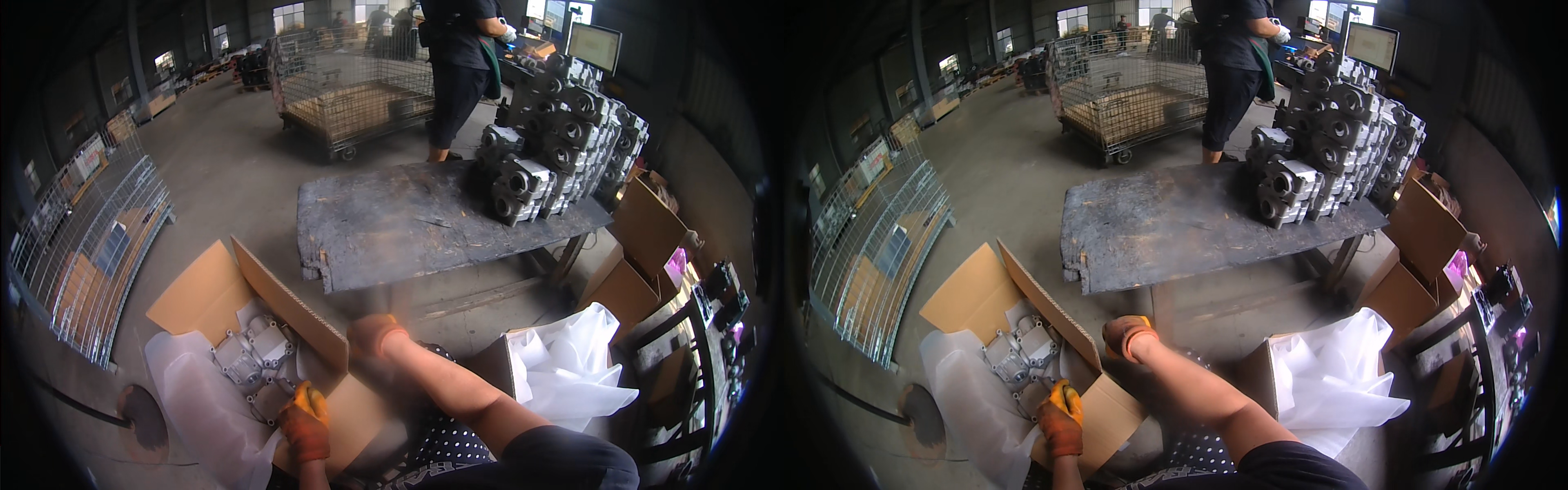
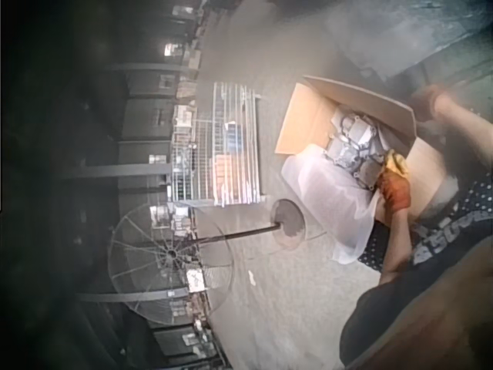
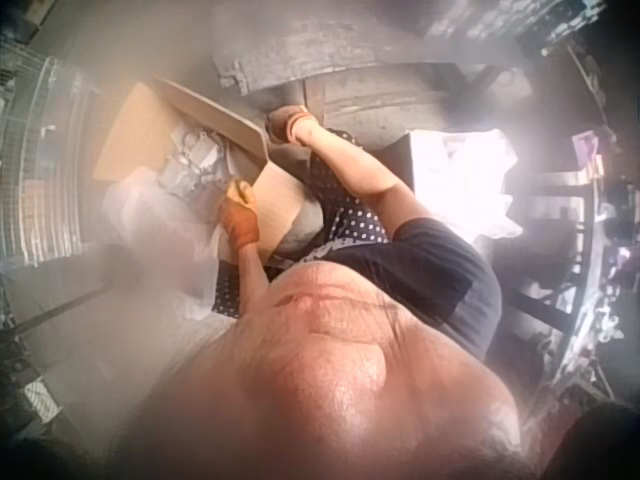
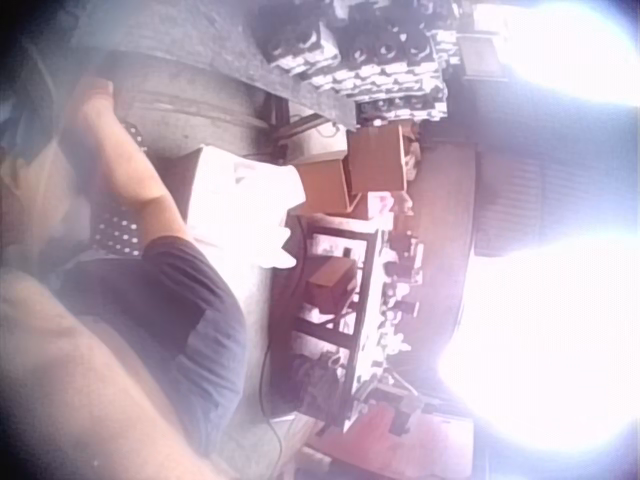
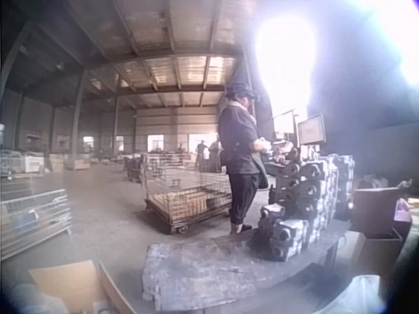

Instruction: The person lines a cardboard box with white foam, then picks up multiple metal engine components from a nearby table and places them into the box one at a time.

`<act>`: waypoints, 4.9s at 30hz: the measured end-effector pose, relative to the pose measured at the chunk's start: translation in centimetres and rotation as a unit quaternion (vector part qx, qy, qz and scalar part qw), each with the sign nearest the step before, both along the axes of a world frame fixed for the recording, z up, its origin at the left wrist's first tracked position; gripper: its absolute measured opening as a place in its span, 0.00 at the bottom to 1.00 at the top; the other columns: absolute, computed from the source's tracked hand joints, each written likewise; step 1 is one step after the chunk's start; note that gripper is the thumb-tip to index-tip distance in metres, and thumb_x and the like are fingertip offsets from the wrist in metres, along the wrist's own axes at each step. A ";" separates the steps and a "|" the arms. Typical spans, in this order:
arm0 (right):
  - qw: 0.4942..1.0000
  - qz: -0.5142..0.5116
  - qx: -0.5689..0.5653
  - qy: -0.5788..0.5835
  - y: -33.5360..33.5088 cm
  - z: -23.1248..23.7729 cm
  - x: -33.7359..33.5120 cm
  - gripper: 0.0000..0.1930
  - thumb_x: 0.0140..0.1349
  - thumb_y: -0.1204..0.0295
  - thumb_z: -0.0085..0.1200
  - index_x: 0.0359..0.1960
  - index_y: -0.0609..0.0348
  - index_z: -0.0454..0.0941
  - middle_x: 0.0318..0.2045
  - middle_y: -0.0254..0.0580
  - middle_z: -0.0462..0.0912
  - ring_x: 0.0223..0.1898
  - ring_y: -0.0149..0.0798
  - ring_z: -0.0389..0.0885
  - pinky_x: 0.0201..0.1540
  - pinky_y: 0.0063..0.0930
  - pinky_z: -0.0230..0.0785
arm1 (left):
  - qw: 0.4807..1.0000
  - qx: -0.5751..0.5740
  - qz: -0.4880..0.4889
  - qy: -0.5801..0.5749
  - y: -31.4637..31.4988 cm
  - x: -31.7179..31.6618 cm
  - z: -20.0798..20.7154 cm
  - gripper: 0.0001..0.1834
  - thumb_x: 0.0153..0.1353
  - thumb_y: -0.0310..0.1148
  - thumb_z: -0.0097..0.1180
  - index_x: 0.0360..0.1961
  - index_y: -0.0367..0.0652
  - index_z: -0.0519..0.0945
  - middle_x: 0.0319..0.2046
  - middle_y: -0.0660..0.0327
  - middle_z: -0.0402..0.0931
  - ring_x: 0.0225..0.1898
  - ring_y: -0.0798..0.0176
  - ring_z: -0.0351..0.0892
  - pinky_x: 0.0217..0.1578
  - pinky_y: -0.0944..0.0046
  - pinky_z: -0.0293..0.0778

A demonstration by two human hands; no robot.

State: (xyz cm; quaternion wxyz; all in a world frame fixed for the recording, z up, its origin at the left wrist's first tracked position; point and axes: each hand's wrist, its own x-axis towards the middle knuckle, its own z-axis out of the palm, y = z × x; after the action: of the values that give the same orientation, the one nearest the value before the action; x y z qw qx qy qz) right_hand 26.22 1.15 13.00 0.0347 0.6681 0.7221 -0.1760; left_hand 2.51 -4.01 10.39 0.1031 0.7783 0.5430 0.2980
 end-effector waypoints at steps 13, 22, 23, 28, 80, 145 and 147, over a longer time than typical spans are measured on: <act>0.998 -0.002 -0.061 -0.026 -0.3 1.5 -0.3 0.14 0.57 0.63 0.50 0.36 0.57 0.83 0.35 0.48 0.83 0.39 0.48 0.83 0.38 0.37 0.74 | 0.999 0.022 -0.008 -0.024 0.0 -0.2 -0.3 0.12 0.55 0.28 0.57 0.41 0.39 0.80 0.27 0.48 0.79 0.28 0.47 0.78 0.33 0.56 0.73; 0.997 -0.036 -0.071 0.002 -0.2 1.9 -0.3 0.15 0.56 0.64 0.49 0.37 0.57 0.83 0.38 0.48 0.83 0.41 0.49 0.82 0.41 0.38 0.74 | 1.000 0.016 -0.010 -0.009 0.0 -0.1 0.3 0.13 0.55 0.29 0.56 0.42 0.39 0.80 0.27 0.48 0.79 0.29 0.46 0.78 0.34 0.56 0.73; 0.997 -0.038 -0.063 0.010 -0.2 1.9 -0.2 0.15 0.56 0.63 0.49 0.38 0.57 0.83 0.38 0.48 0.83 0.41 0.49 0.82 0.41 0.38 0.74 | 1.000 0.015 -0.009 -0.016 0.0 -0.1 0.3 0.12 0.55 0.29 0.56 0.41 0.40 0.80 0.27 0.48 0.79 0.29 0.46 0.78 0.34 0.55 0.73; 0.999 -0.038 -0.026 -0.002 -0.3 0.9 -0.1 0.16 0.58 0.60 0.49 0.36 0.58 0.82 0.35 0.47 0.84 0.36 0.46 0.83 0.38 0.37 0.74 | 1.000 0.026 0.006 0.009 -0.1 -0.2 0.0 0.12 0.55 0.32 0.56 0.41 0.44 0.80 0.25 0.48 0.78 0.27 0.45 0.77 0.32 0.53 0.72; 0.996 -0.035 -0.082 -0.006 -0.9 3.6 -1.0 0.17 0.59 0.59 0.46 0.39 0.56 0.83 0.39 0.47 0.83 0.42 0.48 0.83 0.40 0.39 0.74 | 1.000 -0.024 0.008 -0.018 0.0 -0.4 0.5 0.12 0.55 0.37 0.55 0.39 0.47 0.81 0.25 0.49 0.79 0.28 0.44 0.79 0.33 0.52 0.74; 0.996 -0.040 -0.076 0.009 -1.1 3.3 -0.9 0.17 0.60 0.61 0.46 0.42 0.55 0.82 0.43 0.46 0.82 0.45 0.48 0.81 0.43 0.39 0.73 | 0.989 -0.107 0.072 0.071 2.2 -1.0 -5.4 0.12 0.51 0.44 0.55 0.30 0.51 0.84 0.26 0.57 0.81 0.29 0.51 0.82 0.33 0.57 0.77; 0.996 -0.048 -0.075 0.014 -1.2 3.9 -1.2 0.17 0.60 0.61 0.46 0.41 0.56 0.82 0.42 0.47 0.82 0.44 0.48 0.81 0.42 0.39 0.73 | 0.989 -0.107 0.071 0.079 2.2 -1.1 -5.3 0.12 0.51 0.44 0.56 0.30 0.52 0.84 0.26 0.57 0.81 0.29 0.51 0.82 0.32 0.57 0.77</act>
State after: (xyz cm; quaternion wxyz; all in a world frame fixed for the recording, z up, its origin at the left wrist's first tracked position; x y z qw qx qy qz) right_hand 25.04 -0.08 16.90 0.0663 0.6954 0.6741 -0.2400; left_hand 1.44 -1.80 5.07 0.1212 0.7432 0.6321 0.1827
